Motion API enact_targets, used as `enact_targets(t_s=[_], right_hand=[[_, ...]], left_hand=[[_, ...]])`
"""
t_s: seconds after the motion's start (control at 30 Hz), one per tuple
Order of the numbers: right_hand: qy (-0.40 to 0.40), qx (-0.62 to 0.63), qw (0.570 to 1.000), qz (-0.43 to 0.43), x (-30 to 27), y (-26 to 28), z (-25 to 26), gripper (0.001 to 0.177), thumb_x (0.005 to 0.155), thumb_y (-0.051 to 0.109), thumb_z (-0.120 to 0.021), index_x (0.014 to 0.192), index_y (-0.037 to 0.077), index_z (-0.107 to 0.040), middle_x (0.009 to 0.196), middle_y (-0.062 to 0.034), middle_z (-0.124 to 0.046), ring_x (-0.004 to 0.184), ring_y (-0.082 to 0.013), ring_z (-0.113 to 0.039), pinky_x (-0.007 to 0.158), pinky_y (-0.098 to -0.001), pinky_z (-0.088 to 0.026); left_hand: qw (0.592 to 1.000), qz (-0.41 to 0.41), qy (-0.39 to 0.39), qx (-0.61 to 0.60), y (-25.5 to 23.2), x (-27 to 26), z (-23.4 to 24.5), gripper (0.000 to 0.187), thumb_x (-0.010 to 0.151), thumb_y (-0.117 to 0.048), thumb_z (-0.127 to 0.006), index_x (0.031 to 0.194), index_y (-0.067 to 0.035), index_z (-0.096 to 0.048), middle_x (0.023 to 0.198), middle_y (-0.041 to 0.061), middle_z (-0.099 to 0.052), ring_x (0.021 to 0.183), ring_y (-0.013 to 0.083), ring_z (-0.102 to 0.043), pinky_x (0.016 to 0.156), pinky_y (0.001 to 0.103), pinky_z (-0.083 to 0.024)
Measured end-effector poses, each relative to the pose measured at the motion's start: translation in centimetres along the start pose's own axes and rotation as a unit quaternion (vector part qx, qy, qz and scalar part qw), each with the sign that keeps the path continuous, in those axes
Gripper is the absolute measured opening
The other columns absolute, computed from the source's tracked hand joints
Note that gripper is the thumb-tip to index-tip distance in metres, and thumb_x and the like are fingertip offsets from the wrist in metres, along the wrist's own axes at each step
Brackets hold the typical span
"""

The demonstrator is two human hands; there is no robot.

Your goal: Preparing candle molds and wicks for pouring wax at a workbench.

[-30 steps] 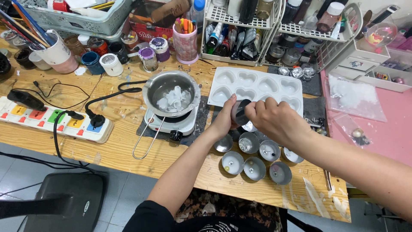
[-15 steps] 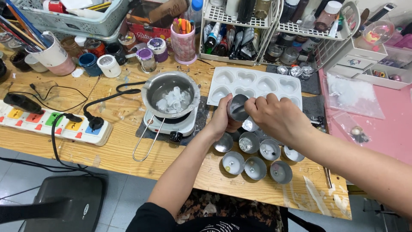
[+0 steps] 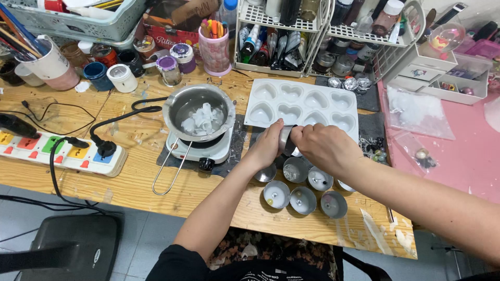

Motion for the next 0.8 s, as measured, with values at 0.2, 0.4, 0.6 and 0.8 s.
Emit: enact_targets(t_s=[0.2, 0.4, 0.6, 0.8], right_hand=[[0.012, 0.032, 0.999, 0.033, 0.2, -0.3, -0.1, 0.012, 0.084, 0.009, -0.060, 0.093, 0.001, -0.062, 0.075, -0.0098, -0.071, 0.070, -0.0236, -0.074, 0.056, -0.0326, -0.058], [0.066, 0.171, 0.983, -0.024, 0.0, -1.2, -1.6, 0.013, 0.084, 0.006, -0.060, 0.096, 0.003, -0.065, 0.071, -0.0138, -0.071, 0.071, -0.0332, -0.073, 0.060, -0.0431, -0.058], [0.100, 0.272, 0.952, -0.095, 0.0, -1.7, -2.1, 0.025, 0.083, 0.003, -0.058, 0.102, 0.011, -0.072, 0.078, -0.0191, -0.071, 0.076, -0.0386, -0.071, 0.068, -0.0494, -0.056], [0.113, 0.400, 0.896, -0.155, 0.5, -1.7, -4.0, 0.026, 0.097, 0.025, -0.056, 0.094, 0.003, -0.070, 0.084, -0.0214, -0.072, 0.083, -0.0422, -0.069, 0.078, -0.0513, -0.053]], left_hand=[[0.997, -0.041, -0.010, 0.064, -2.1, -1.0, -0.6, 0.052, 0.103, -0.044, -0.030, 0.090, -0.003, -0.058, 0.066, 0.004, -0.058, 0.063, 0.0162, -0.055, 0.061, 0.033, -0.045], [0.981, -0.097, -0.038, 0.166, -2.2, -1.2, -0.6, 0.064, 0.108, -0.045, -0.025, 0.082, 0.004, -0.057, 0.064, 0.017, -0.059, 0.067, 0.0292, -0.058, 0.073, 0.040, -0.046], [0.975, -0.115, -0.051, 0.185, -2.4, -1.4, -0.9, 0.067, 0.109, -0.043, -0.025, 0.074, 0.005, -0.054, 0.064, 0.022, -0.059, 0.065, 0.0348, -0.059, 0.072, 0.043, -0.047], [0.950, -0.197, -0.091, 0.224, -3.7, -1.9, -0.2, 0.060, 0.111, -0.039, -0.025, 0.083, 0.004, -0.057, 0.068, 0.022, -0.057, 0.068, 0.0378, -0.056, 0.070, 0.045, -0.045]])
Point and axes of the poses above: each hand's wrist, its own x-axis towards the middle knuckle, its own z-axis out of the back of the hand, y = z × x, the point moved 6 cm from there along x, towards the middle knuckle
